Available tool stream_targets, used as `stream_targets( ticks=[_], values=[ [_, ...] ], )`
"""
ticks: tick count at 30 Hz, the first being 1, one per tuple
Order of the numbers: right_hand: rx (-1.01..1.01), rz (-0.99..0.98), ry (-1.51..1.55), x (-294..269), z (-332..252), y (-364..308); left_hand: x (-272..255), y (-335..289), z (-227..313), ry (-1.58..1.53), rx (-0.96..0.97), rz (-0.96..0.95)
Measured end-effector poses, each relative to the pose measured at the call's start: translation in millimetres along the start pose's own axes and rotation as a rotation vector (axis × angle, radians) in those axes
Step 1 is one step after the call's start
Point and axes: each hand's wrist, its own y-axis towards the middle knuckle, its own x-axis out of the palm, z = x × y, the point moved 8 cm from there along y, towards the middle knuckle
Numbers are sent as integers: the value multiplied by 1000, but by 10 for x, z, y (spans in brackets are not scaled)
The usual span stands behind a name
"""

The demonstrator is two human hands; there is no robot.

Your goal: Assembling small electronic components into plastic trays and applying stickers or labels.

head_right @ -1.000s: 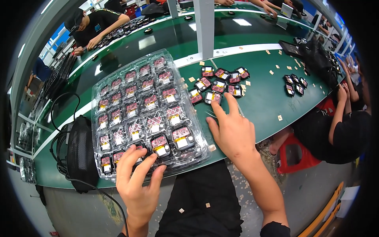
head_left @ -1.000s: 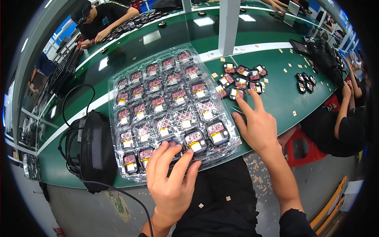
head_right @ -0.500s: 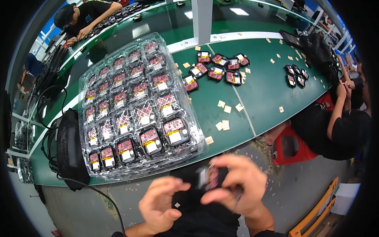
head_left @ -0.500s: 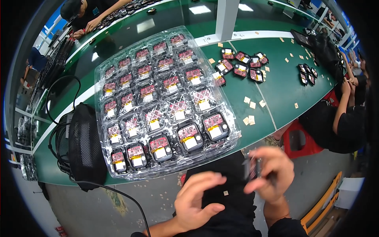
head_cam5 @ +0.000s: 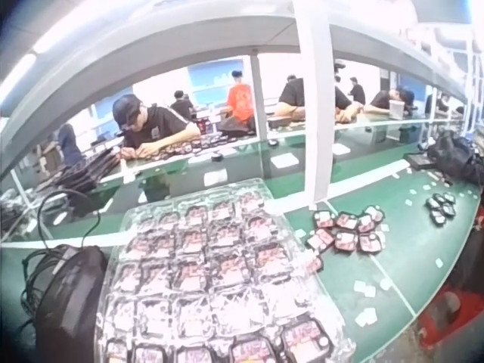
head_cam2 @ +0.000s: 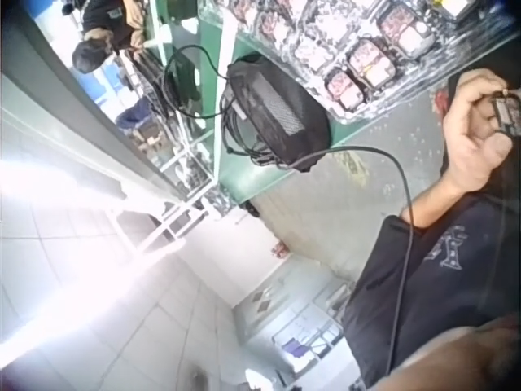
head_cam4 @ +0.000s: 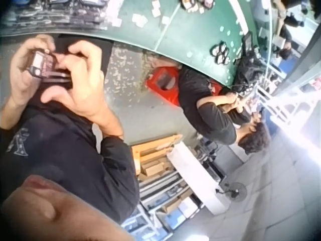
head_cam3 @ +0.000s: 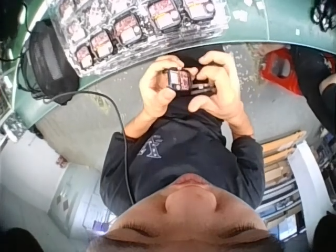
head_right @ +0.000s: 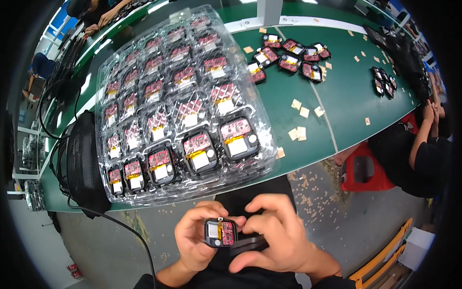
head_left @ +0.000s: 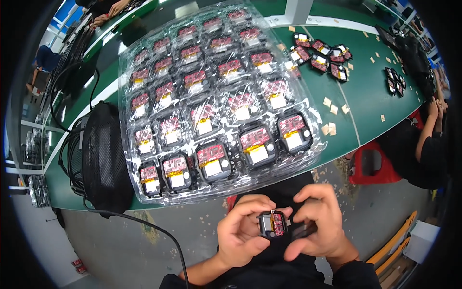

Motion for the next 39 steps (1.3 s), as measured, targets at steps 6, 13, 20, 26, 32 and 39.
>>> stream_targets(
  ticks=[6, 13, 20, 26, 32, 39],
  values=[
    [-130, 95, -363, -13, -131, -26, -68, -58, 45, -46, -3, 47],
    [-282, 246, -454, 5, -179, -89, -108, -83, -9, 45, -118, 242],
    [-229, 234, -347, -3, -84, -73, -103, -90, -38, 67, -138, 209],
    [-170, 185, -287, -31, -45, -33, -107, -88, -31, 69, -147, 205],
    [-107, 177, -252, -25, -5, -21, -109, -70, 3, 58, -106, 44],
    [-167, 225, -312, 10, -20, -77, -135, -69, -30, 54, -193, 190]
  ],
)
